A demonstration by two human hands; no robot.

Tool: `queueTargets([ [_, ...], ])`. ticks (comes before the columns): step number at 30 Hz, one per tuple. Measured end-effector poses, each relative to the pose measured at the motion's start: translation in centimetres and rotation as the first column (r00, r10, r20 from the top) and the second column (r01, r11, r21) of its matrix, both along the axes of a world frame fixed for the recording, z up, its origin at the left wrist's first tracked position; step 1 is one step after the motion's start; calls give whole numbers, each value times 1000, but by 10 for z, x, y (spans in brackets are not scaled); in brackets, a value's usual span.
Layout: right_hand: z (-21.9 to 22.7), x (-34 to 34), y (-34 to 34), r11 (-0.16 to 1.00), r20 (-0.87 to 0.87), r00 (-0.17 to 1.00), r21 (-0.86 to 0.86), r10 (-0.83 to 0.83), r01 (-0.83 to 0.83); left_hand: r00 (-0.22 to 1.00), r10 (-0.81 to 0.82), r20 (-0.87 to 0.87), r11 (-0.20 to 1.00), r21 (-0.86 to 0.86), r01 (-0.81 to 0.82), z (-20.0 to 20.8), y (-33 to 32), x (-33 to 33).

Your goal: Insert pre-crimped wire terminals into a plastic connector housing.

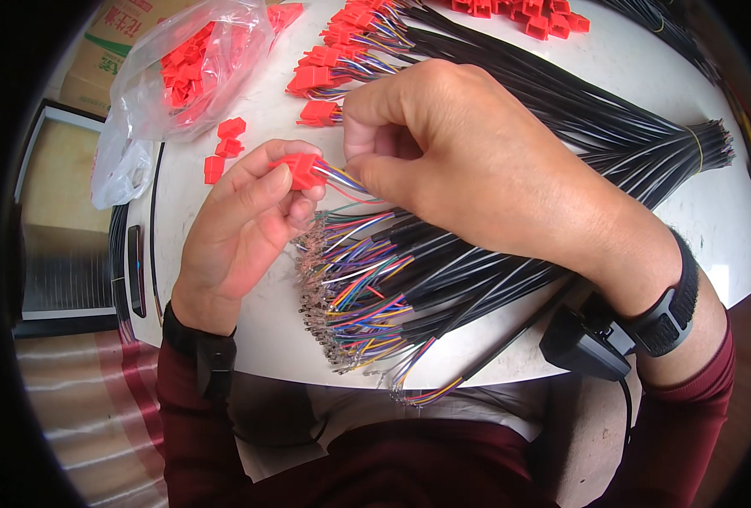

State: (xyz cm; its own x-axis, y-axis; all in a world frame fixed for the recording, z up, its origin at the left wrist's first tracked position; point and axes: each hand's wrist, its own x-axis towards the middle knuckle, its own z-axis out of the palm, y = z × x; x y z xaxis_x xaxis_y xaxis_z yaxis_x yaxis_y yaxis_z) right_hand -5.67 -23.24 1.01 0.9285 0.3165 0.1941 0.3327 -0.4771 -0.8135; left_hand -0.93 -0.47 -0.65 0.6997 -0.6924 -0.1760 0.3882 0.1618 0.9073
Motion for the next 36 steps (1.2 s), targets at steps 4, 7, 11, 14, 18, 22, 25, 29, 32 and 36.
queueTargets([
  [4,-3,0,1,1000,-19,1000,8,3,-3,1000,24,-9,1000,19,-24,1,-2,-1],
  [7,-5,-1,3,1000,-11,1000,24,1,-1,1000,24,-2,999,32,-24,1,-3,-2],
  [11,-11,-1,7,999,-8,1000,37,-23,24,999,25,21,999,47,-26,0,-3,-1],
  [14,-13,-1,6,999,7,999,33,-33,33,1000,13,17,999,38,-13,-2,-1,0],
  [18,-4,-1,7,991,-92,993,97,-80,89,999,46,4,999,30,-46,0,-1,0],
  [22,-7,0,5,989,-105,994,146,-21,36,999,27,-29,1000,1,-27,-2,1,3],
  [25,-8,1,3,990,-79,997,139,8,3,999,12,-50,1000,-15,-12,-2,2,5],
  [29,-4,1,3,996,-52,999,85,-2,7,1000,5,-24,999,-34,-5,-3,2,5],
  [32,-4,-1,4,993,-33,999,120,-11,15,999,-20,47,995,-97,24,-4,4,4],
  [36,-4,-1,4,955,-134,990,298,42,0,986,15,166,996,-93,1,-2,2,3],
])
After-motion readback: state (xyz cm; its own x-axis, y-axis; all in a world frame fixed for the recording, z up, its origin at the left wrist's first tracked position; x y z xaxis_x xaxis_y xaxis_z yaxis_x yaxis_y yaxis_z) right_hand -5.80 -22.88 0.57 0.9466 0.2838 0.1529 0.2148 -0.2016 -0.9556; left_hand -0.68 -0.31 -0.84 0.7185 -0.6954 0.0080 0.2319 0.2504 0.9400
